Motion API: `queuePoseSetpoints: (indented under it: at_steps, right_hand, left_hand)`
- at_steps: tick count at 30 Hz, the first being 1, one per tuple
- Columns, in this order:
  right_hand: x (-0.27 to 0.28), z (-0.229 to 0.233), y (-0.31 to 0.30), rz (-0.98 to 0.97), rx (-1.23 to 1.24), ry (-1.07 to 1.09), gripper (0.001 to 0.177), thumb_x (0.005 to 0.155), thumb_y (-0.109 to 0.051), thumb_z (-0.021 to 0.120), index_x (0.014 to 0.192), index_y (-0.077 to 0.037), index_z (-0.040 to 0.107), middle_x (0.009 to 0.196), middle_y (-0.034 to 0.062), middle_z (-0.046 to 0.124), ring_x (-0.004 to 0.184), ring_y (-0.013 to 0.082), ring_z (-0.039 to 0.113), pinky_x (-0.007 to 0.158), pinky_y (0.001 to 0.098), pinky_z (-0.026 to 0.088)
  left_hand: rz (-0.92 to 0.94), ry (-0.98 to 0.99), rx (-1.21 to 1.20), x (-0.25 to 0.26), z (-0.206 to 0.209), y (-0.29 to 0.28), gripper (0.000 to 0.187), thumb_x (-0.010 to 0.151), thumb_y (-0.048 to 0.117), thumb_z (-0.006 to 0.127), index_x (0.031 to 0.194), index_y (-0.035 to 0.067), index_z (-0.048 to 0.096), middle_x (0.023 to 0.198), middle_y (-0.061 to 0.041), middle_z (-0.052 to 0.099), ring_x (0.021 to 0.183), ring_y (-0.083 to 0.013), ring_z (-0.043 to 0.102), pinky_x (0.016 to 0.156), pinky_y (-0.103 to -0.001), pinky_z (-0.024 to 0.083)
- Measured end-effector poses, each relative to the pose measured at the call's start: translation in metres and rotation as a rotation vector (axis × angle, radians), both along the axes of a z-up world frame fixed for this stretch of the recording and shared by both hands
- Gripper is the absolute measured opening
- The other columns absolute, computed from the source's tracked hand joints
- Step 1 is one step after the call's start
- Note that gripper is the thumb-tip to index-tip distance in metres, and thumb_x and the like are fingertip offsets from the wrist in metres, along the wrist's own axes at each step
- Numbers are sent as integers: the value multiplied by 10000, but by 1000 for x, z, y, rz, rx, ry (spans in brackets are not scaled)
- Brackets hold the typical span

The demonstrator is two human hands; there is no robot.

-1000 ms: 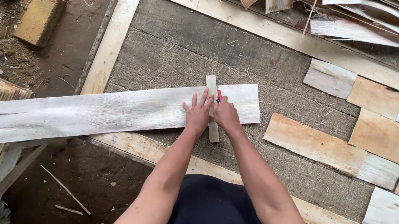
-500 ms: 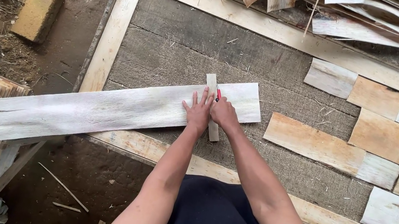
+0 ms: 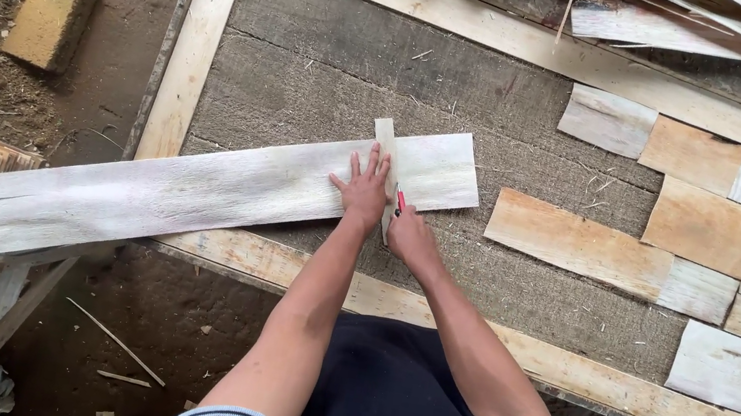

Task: Measuring, cutting, and arranging thin wood veneer pieces to create a patterned surface.

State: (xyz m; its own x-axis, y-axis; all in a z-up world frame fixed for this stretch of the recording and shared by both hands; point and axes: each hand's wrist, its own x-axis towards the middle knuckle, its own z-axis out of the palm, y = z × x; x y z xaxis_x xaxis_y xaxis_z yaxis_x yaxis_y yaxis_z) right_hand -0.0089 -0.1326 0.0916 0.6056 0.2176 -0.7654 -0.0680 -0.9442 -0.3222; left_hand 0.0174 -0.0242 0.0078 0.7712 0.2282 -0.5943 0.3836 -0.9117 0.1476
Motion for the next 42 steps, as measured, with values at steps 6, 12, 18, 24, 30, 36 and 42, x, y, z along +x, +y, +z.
queuePoseSetpoints:
  at_steps: [6,12,18,24,30,36,42]
  right_hand:
    - [-33,35,-20,-60,12,45,477,1059,-330,343,1309,57,469,1270,348,635,1225,532,613,1017,620,504]
    - [-47,17,-36,-94,28,10,458,1032,-329,383,1233,58,521,1155,345,687,1126,529,668,948,617,531]
    - [-36,30,-29,-205,82,-52,477,941,-363,463,1118,44,638,1037,318,718,1014,513,711,877,601,562]
    - [21,43,-12,-155,84,-101,547,992,-348,397,1281,92,545,1152,361,676,1084,504,693,887,587,566]
    - [61,11,10,-99,87,-150,538,1058,-318,307,1258,100,582,1024,310,710,927,423,746,777,510,608]
    - [83,11,34,-78,64,-123,576,1025,-362,348,1222,123,591,1141,340,692,1035,507,707,875,590,576]
    - [94,-43,36,-110,91,-109,507,995,-298,363,1121,118,624,1007,317,721,721,419,751,738,526,629]
  left_hand:
    - [13,-5,4,1,-2,0,926,901,345,771,1629,318,200,1726,106,-55,1564,-395,69,1045,-901,210]
    - [13,-1,3,0,5,-4,913,919,344,754,1634,308,187,1726,105,-64,1568,-385,69,1051,-896,224]
    - [3,15,-11,0,16,-2,899,936,333,736,1639,291,179,1729,87,-73,1569,-385,58,1054,-891,230]
    - [1,3,-21,-1,24,0,894,930,355,743,1637,284,200,1733,86,-41,1570,-384,73,1055,-881,254]
    - [3,3,-8,-1,24,-1,886,926,354,755,1628,296,217,1733,87,-27,1569,-376,87,1051,-877,261]
    - [5,-34,-11,-2,-22,1,877,913,321,759,1611,330,227,1730,99,-9,1565,-386,88,1039,-887,256]
    - [7,-44,-8,-2,-7,1,883,904,341,775,1612,322,247,1732,96,15,1564,-383,100,1044,-877,269]
